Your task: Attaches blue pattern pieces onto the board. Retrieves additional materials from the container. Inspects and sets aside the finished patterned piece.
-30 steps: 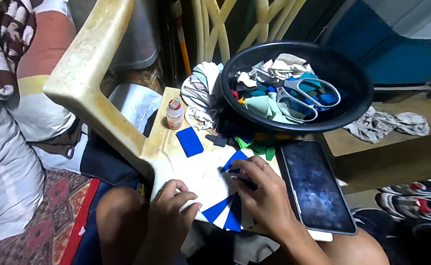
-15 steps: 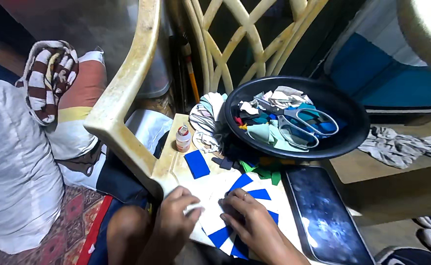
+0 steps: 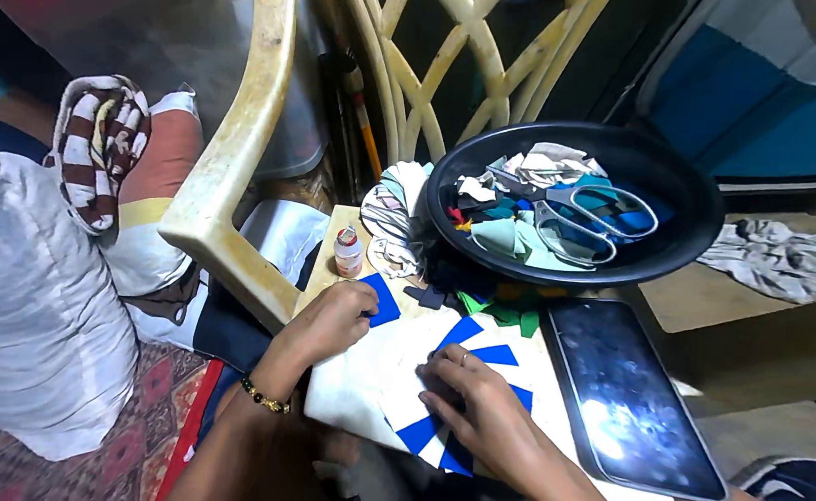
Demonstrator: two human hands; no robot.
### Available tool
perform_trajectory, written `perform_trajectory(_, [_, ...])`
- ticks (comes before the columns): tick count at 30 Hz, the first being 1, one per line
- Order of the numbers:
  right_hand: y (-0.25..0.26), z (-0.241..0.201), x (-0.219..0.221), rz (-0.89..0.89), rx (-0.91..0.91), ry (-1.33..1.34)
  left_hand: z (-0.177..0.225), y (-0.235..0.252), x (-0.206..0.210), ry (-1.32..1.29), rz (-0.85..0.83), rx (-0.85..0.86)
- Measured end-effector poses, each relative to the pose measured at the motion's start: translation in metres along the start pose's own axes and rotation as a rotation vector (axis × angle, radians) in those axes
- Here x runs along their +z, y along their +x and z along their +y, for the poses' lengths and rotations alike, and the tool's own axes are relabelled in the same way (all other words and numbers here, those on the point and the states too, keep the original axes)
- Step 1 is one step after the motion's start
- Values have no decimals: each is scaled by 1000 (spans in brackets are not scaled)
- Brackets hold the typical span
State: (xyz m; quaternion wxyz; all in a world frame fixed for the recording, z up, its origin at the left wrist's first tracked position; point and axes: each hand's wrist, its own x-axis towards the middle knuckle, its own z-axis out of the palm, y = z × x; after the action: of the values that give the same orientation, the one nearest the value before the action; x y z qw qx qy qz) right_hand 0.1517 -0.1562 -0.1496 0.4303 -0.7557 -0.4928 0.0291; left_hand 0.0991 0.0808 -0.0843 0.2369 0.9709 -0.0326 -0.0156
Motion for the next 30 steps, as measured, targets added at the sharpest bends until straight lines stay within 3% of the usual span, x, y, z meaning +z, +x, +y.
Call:
perform_trajectory(11, [-1, 1, 1, 19, -24, -27, -5, 1, 3, 85, 31, 130])
perform_trajectory(16, [0, 1, 1, 23, -26, -32, 22, 0, -12, 92, -67, 1])
perform_trajectory(22, [-1, 1, 2, 24, -25, -41, 22, 1, -9, 88, -67, -18])
perform_trajectory(30, [-1, 2, 2, 26, -29, -43, -6, 4, 10, 160, 98, 154])
